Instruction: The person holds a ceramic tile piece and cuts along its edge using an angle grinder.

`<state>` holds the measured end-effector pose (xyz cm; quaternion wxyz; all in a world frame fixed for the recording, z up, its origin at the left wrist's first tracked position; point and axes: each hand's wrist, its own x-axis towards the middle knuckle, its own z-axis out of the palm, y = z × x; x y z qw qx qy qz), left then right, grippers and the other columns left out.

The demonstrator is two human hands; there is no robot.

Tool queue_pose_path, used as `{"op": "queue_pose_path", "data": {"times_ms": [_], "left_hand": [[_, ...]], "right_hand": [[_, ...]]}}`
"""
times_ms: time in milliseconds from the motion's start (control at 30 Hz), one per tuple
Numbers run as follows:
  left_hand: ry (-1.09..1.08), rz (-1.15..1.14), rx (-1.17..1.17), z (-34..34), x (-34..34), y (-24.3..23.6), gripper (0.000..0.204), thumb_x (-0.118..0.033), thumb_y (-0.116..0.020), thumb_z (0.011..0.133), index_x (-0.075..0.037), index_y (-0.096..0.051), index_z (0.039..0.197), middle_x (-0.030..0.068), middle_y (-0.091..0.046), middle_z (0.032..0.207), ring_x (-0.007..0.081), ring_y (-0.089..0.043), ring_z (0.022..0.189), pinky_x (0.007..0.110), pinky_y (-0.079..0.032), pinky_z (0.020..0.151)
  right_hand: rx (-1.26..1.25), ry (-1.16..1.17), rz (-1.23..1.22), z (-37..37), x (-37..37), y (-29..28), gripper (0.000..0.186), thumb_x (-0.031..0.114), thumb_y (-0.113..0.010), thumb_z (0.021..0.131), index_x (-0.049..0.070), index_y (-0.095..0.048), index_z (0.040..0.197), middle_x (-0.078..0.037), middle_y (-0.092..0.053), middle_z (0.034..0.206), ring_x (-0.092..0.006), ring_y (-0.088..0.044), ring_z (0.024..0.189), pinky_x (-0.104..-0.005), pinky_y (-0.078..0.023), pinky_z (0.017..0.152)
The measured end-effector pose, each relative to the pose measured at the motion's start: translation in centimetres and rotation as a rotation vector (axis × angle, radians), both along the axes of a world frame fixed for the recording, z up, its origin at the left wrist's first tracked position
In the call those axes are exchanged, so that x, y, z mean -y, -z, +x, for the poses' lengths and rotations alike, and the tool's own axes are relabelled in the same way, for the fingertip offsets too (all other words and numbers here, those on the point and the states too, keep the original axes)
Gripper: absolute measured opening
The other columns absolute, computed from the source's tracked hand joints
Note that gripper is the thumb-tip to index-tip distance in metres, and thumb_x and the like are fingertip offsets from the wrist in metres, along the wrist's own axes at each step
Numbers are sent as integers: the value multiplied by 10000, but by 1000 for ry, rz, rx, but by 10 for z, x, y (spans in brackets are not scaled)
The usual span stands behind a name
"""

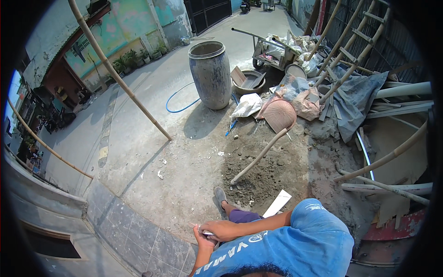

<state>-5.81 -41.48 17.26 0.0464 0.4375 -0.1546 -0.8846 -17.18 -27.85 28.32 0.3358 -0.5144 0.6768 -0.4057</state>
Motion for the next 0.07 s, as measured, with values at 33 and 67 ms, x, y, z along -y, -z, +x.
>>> {"op": "queue_pose_path", "data": {"times_ms": [33, 67], "left_hand": [[0, -4, -15, -18, 17, 15, 525, -592, -510, 846, -115, -621, 1034, 132, -657, 1064, 337, -629, 1022, 496, -513, 911], [-9, -22, -12, -37, 38, 21, 525, -592, -510, 846, -115, -621, 1034, 132, -657, 1064, 337, -629, 1022, 496, -513, 911]], "right_hand": [[26, -22, 50, -24, 15, 3, 455, 136, -635, 867, 111, -480, 1294, -189, -580, 1181, -392, -593, 1078, -478, -476, 894], [52, -41, 98, -52, 30, 3, 487, 148, -640, 870, 104, -468, 1324, -196, -577, 1202, -402, -588, 1090, -485, -472, 906]]}}
